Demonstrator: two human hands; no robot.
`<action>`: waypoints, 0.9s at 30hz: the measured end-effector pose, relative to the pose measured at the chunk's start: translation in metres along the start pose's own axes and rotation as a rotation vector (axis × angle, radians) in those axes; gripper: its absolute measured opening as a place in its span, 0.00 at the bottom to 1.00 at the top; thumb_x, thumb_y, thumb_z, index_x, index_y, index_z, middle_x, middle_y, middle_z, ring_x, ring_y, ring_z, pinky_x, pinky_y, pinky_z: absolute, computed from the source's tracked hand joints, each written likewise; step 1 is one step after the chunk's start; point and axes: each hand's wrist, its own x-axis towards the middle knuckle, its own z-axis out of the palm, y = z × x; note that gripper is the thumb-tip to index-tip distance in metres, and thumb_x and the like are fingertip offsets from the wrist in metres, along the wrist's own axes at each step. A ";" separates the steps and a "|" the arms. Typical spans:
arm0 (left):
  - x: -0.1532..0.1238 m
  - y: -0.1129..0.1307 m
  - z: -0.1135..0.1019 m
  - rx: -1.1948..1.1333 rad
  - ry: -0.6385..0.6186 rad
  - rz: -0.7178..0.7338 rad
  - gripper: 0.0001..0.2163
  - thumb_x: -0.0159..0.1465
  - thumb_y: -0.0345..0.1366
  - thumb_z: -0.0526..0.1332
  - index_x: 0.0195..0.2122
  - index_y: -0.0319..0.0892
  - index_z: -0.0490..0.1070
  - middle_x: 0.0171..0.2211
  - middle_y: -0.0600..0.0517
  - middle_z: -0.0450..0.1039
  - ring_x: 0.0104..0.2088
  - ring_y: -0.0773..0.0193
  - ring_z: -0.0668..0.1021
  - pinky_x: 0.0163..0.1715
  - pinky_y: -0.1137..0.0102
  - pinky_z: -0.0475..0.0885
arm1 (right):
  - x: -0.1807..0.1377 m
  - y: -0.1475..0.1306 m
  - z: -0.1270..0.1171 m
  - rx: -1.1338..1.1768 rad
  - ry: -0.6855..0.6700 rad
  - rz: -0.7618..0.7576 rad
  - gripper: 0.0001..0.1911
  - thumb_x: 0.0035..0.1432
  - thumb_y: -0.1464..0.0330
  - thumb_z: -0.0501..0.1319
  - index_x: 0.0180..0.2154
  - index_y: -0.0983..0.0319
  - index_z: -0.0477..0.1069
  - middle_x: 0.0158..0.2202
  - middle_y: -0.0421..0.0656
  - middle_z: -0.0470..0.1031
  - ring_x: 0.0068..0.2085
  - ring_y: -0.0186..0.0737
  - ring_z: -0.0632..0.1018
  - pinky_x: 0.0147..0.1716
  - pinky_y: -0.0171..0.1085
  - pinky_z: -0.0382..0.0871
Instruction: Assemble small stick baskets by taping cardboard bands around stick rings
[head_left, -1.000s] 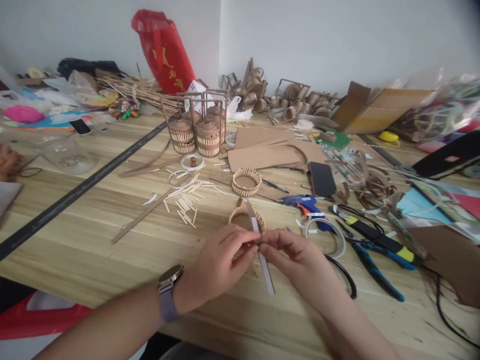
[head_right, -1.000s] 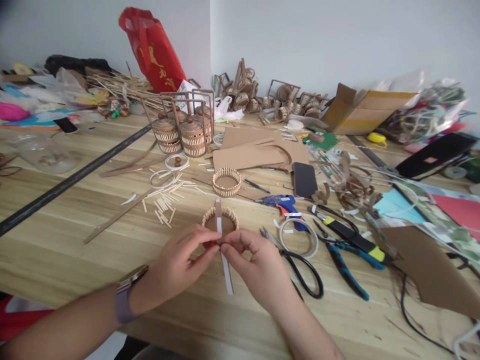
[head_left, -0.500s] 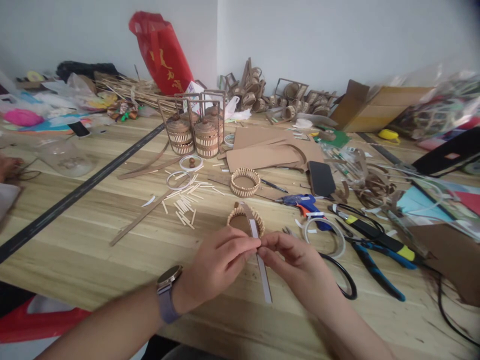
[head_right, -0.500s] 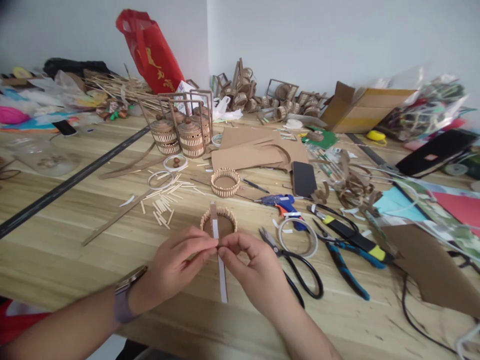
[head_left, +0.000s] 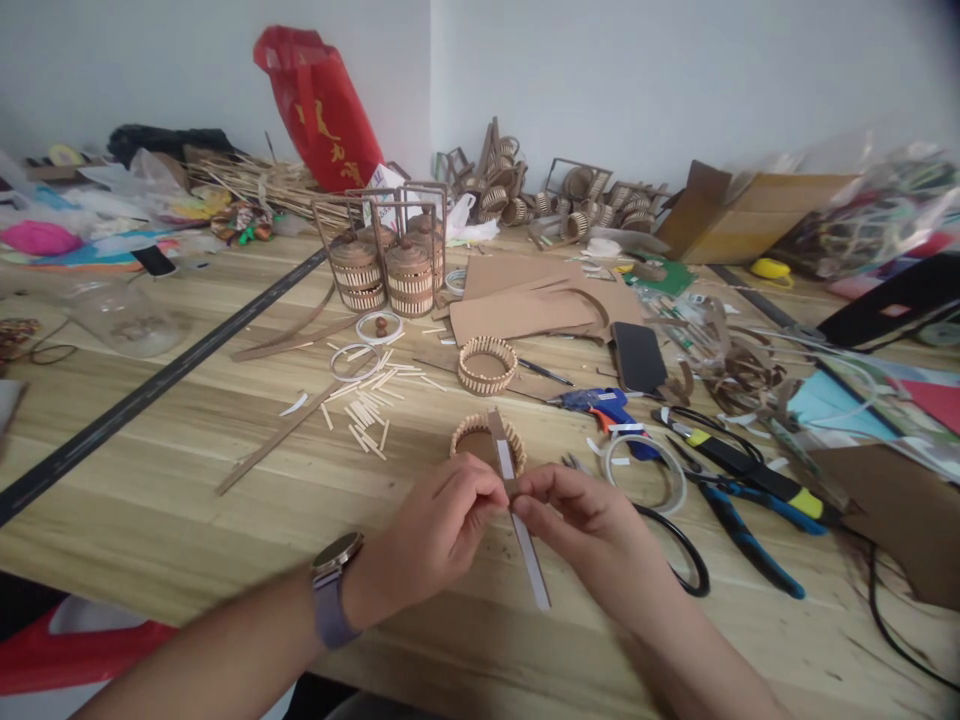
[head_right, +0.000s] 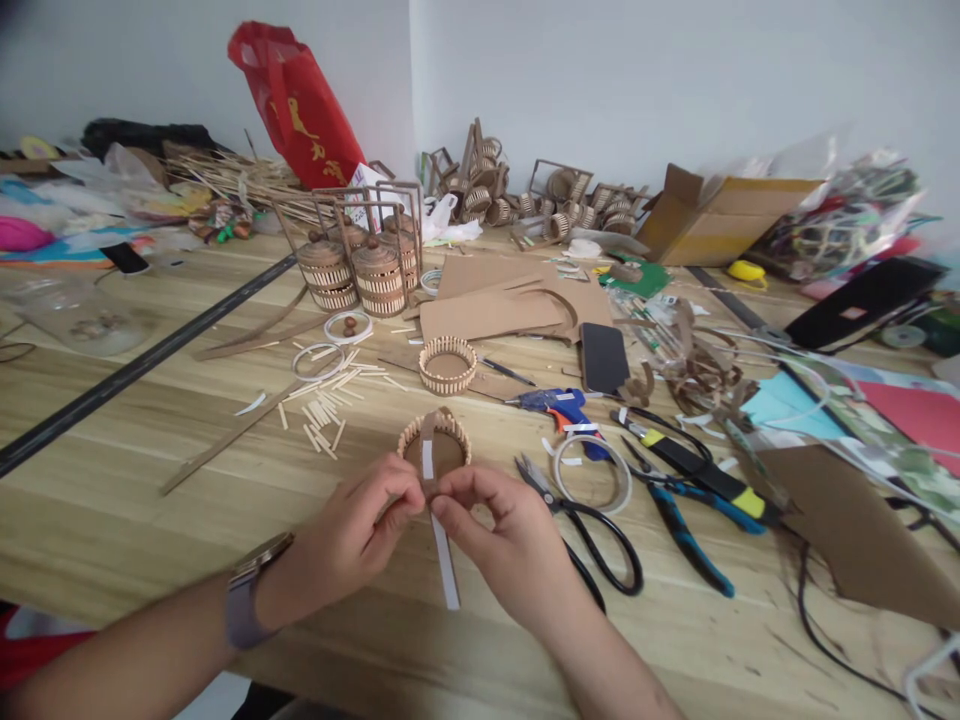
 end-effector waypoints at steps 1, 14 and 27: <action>-0.001 -0.001 0.001 0.000 0.013 0.006 0.05 0.68 0.26 0.53 0.37 0.42 0.65 0.33 0.51 0.72 0.36 0.65 0.75 0.38 0.71 0.72 | 0.000 0.000 0.000 -0.001 0.013 -0.001 0.09 0.56 0.62 0.62 0.32 0.61 0.75 0.26 0.39 0.74 0.29 0.36 0.74 0.30 0.34 0.68; -0.003 -0.004 0.003 0.176 0.123 0.104 0.08 0.67 0.27 0.56 0.45 0.42 0.70 0.36 0.49 0.76 0.37 0.65 0.79 0.39 0.70 0.75 | 0.000 0.002 0.001 -0.050 0.028 -0.015 0.10 0.57 0.62 0.61 0.34 0.61 0.77 0.29 0.42 0.79 0.31 0.38 0.77 0.34 0.35 0.71; 0.005 -0.004 0.001 0.163 -0.019 -0.045 0.05 0.64 0.25 0.55 0.35 0.41 0.68 0.33 0.51 0.74 0.35 0.64 0.76 0.37 0.70 0.72 | 0.000 -0.007 0.002 -0.230 0.081 -0.102 0.08 0.57 0.66 0.59 0.31 0.60 0.77 0.24 0.39 0.76 0.28 0.35 0.76 0.30 0.32 0.70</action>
